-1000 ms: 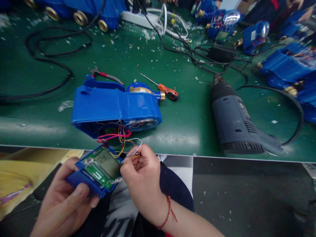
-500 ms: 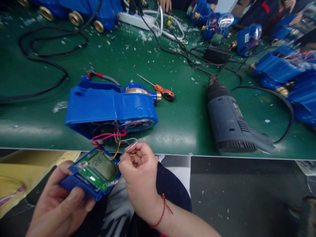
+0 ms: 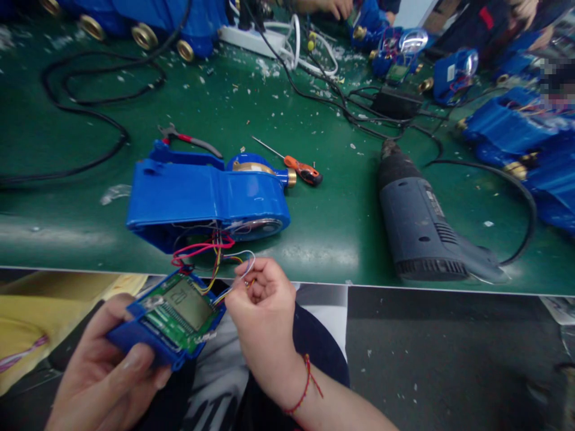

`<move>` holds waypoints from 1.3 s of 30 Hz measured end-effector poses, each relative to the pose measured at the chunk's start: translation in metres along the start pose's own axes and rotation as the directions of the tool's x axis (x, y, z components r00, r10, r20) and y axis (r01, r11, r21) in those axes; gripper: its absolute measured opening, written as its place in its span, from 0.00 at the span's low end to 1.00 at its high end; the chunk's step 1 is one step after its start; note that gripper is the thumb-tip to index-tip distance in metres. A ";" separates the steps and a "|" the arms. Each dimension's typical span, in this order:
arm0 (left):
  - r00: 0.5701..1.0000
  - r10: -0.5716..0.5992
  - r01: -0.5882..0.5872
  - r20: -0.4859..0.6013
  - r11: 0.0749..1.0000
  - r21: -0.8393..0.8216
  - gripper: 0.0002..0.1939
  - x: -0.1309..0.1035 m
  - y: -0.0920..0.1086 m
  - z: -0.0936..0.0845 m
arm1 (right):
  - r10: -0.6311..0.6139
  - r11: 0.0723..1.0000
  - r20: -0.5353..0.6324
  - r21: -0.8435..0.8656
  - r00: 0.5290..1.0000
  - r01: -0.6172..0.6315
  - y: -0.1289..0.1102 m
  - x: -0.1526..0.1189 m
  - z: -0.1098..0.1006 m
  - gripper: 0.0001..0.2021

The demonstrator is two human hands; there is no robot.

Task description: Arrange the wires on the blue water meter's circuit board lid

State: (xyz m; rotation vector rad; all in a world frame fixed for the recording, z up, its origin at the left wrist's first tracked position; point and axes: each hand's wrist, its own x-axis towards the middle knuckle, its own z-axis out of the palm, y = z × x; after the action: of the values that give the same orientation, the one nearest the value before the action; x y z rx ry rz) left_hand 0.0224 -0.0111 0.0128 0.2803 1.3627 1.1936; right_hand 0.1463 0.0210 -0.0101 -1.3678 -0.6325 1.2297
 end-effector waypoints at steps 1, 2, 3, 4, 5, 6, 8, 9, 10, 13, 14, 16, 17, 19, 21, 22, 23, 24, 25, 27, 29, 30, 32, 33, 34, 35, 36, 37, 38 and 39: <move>1.000 0.003 -0.003 0.001 1.000 0.002 0.32 0.001 0.000 -0.001 | -0.009 1.000 -0.012 0.005 1.000 0.009 0.001 0.001 -0.001 0.06; 1.000 0.005 -0.006 0.002 1.000 0.007 0.31 0.002 -0.001 -0.003 | -0.007 1.000 -0.007 0.010 1.000 0.007 0.002 0.001 -0.001 0.06; 1.000 0.010 -0.010 0.006 1.000 0.017 0.31 0.004 -0.001 -0.006 | 0.003 1.000 0.011 0.022 1.000 -0.003 0.003 0.002 -0.002 0.06; 0.999 0.021 -0.022 0.028 0.999 0.031 0.30 0.006 -0.002 -0.009 | 0.018 0.999 0.036 0.038 0.999 -0.019 0.003 0.002 -0.004 0.07; 0.997 0.037 -0.040 0.063 0.998 0.048 0.29 0.008 -0.002 -0.012 | 0.035 0.998 0.063 0.054 0.997 -0.038 0.004 0.002 -0.005 0.07; 0.993 0.057 -0.064 0.105 0.996 0.065 0.27 0.010 -0.002 -0.014 | 0.050 0.996 0.087 0.070 0.995 -0.056 0.004 0.002 -0.007 0.07; 0.986 0.080 -0.092 0.143 0.993 0.076 0.26 0.012 -0.002 -0.017 | 0.072 0.993 0.133 0.080 0.989 -0.083 0.003 0.001 -0.011 0.08; 0.989 0.079 -0.089 0.128 0.994 0.071 0.27 0.012 -0.002 -0.018 | 0.073 0.994 0.149 0.072 0.986 -0.085 0.002 0.001 -0.013 0.08; 0.993 0.070 -0.076 0.092 0.995 0.061 0.28 0.012 -0.001 -0.017 | 0.065 0.996 0.159 0.051 0.985 -0.074 0.001 0.001 -0.016 0.08; 0.997 0.059 -0.061 0.041 0.997 0.050 0.29 0.011 -0.001 -0.015 | -0.078 0.987 0.135 -0.132 0.988 0.096 -0.003 0.001 -0.028 0.06; 0.995 0.073 -0.077 0.069 0.995 0.056 0.28 0.011 -0.001 -0.015 | -0.187 0.945 0.138 -0.246 0.973 0.217 -0.004 0.002 -0.031 0.05; 0.989 0.093 -0.101 0.117 0.993 0.068 0.27 0.012 0.000 -0.015 | -0.423 0.738 0.240 -0.469 0.874 0.486 -0.006 0.006 -0.038 0.07; 0.988 0.092 -0.101 0.121 0.992 0.072 0.27 0.012 0.001 -0.015 | -0.507 0.594 0.325 -0.538 0.798 0.598 -0.007 0.009 -0.041 0.08; 0.993 0.072 -0.079 0.097 0.994 0.072 0.27 0.010 0.002 -0.014 | -0.569 0.335 0.484 -0.602 0.665 0.725 -0.009 0.014 -0.045 0.07; 0.996 0.056 -0.061 0.069 0.996 0.071 0.27 0.008 0.004 -0.011 | -0.548 0.184 0.585 -0.613 0.598 0.768 -0.012 0.019 -0.048 0.07; 0.996 0.055 -0.059 0.063 0.996 0.069 0.28 0.008 0.005 -0.011 | -0.521 0.140 0.622 -0.613 0.585 0.777 -0.013 0.021 -0.049 0.06; 0.997 0.054 -0.058 0.057 0.996 0.067 0.28 0.007 0.006 -0.010 | -0.490 0.109 0.657 -0.606 0.573 0.788 -0.015 0.023 -0.050 0.06; 0.997 0.052 -0.055 0.054 0.996 0.064 0.28 0.007 0.006 -0.010 | -0.459 0.090 0.690 -0.591 0.560 0.802 -0.016 0.025 -0.052 0.06; 0.997 0.047 -0.051 0.054 0.997 0.061 0.28 0.007 0.007 -0.010 | -0.435 0.072 0.722 -0.568 0.538 0.820 -0.017 0.027 -0.053 0.06; 0.997 0.033 -0.037 0.070 0.998 0.055 0.28 0.008 0.007 -0.010 | -0.412 0.025 0.774 -0.518 0.480 0.855 -0.019 0.032 -0.055 0.07; 0.996 0.020 -0.025 0.088 0.998 0.053 0.28 0.009 0.008 -0.011 | -0.415 -0.027 0.807 -0.472 0.420 0.881 -0.023 0.037 -0.055 0.06; 0.996 0.014 -0.019 0.094 0.999 0.051 0.28 0.010 0.008 -0.012 | -0.416 -0.050 0.817 -0.458 0.399 0.887 -0.024 0.040 -0.054 0.06; 0.995 0.000 -0.004 0.099 0.999 0.044 0.29 0.011 0.009 -0.012 | -0.411 -0.088 0.834 -0.439 0.369 0.894 -0.027 0.045 -0.053 0.06; 0.995 -0.009 0.005 0.104 0.999 0.039 0.29 0.012 0.009 -0.012 | -0.406 -0.106 0.842 -0.429 0.355 0.897 -0.029 0.047 -0.052 0.06; 0.994 -0.017 0.013 0.109 0.999 0.036 0.29 0.012 0.009 -0.012 | -0.403 -0.119 0.849 -0.419 0.342 0.900 -0.029 0.048 -0.052 0.07; 0.994 -0.023 0.020 0.110 0.999 0.033 0.29 0.013 0.010 -0.012 | -0.404 -0.125 0.854 -0.406 0.328 0.905 -0.030 0.049 -0.052 0.07; 0.993 -0.030 0.027 0.110 0.999 0.028 0.30 0.014 0.011 -0.012 | -0.406 -0.123 0.857 -0.394 0.316 0.911 -0.030 0.050 -0.052 0.07; 0.994 -0.038 0.036 0.107 0.999 0.023 0.31 0.014 0.011 -0.012 | -0.413 -0.111 0.857 -0.384 0.309 0.917 -0.030 0.050 -0.053 0.06; 0.994 -0.046 0.045 0.101 0.999 0.015 0.32 0.015 0.012 -0.011 | -0.422 -0.092 0.853 -0.378 0.308 0.921 -0.029 0.050 -0.054 0.06; 0.994 -0.055 0.055 0.091 0.998 0.009 0.32 0.015 0.012 -0.011 | -0.432 -0.068 0.846 -0.376 0.312 0.924 -0.028 0.050 -0.055 0.05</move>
State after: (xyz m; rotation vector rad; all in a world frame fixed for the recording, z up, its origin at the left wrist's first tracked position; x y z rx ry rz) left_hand 0.0037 0.0005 0.0101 0.2965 1.2872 1.1178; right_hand 0.2200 0.0518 -0.0090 -1.0203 -2.3608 0.1102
